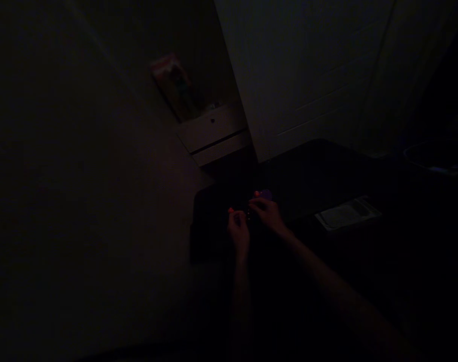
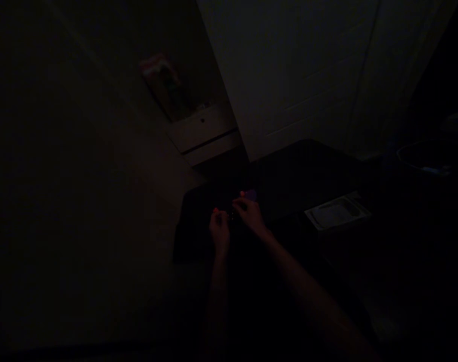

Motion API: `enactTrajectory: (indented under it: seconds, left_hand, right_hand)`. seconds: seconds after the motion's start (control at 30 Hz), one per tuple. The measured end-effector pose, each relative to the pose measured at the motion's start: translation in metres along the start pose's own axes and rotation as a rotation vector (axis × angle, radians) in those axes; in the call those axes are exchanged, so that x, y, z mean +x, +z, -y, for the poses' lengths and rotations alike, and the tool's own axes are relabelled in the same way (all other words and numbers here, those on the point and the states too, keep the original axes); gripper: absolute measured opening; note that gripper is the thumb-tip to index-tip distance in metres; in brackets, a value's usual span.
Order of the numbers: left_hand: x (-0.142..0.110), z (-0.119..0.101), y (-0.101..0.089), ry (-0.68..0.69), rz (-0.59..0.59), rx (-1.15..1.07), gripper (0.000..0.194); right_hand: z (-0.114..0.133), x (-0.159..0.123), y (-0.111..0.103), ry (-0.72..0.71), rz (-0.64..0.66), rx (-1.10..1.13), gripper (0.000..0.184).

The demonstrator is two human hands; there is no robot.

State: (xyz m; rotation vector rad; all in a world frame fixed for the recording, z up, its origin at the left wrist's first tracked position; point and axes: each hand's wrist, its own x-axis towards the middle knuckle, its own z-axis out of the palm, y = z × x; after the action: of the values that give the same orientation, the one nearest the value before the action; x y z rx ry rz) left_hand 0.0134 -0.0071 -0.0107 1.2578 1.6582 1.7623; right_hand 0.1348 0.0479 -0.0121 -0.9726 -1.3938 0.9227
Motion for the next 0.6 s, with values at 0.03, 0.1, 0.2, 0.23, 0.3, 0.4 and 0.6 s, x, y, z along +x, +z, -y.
enactTrajectory:
  seconds: [0.03, 0.1, 0.2, 0.23, 0.3, 0.4, 0.6]
  left_hand:
    - [-0.0002, 0.0001, -0.0001, 0.005, 0.001, -0.002, 0.029]
    - [-0.0003, 0.0008, -0.0006, 0.014, 0.002, 0.002, 0.028]
    - [-0.0001, 0.0022, -0.0012, 0.012, 0.005, 0.018, 0.025]
    - [0.0, 0.0025, -0.0013, 0.015, 0.008, 0.02, 0.025]
    - [0.0002, 0.0028, -0.0013, 0.018, 0.009, 0.019, 0.026]
    - [0.0003, 0.0024, -0.0006, 0.008, 0.009, 0.011, 0.028]
    - [0.0004, 0.0017, 0.0003, 0.017, 0.006, 0.01, 0.028]
  right_hand:
    - [0.0003, -0.0002, -0.0004, 0.002, -0.001, -0.001, 0.015]
    - [0.0007, -0.0005, -0.0011, 0.005, 0.001, -0.001, 0.014]
    - [0.0008, -0.0006, -0.0014, 0.007, 0.004, 0.005, 0.013]
    - [0.0008, -0.0004, -0.0014, 0.009, 0.006, 0.009, 0.013]
    - [0.0008, 0.0002, -0.0014, 0.016, 0.007, 0.013, 0.013]
    - [0.0007, 0.0012, -0.0018, 0.021, 0.011, 0.006, 0.013]
    - [-0.0003, 0.0017, -0.002, 0.006, -0.003, -0.01, 0.012]
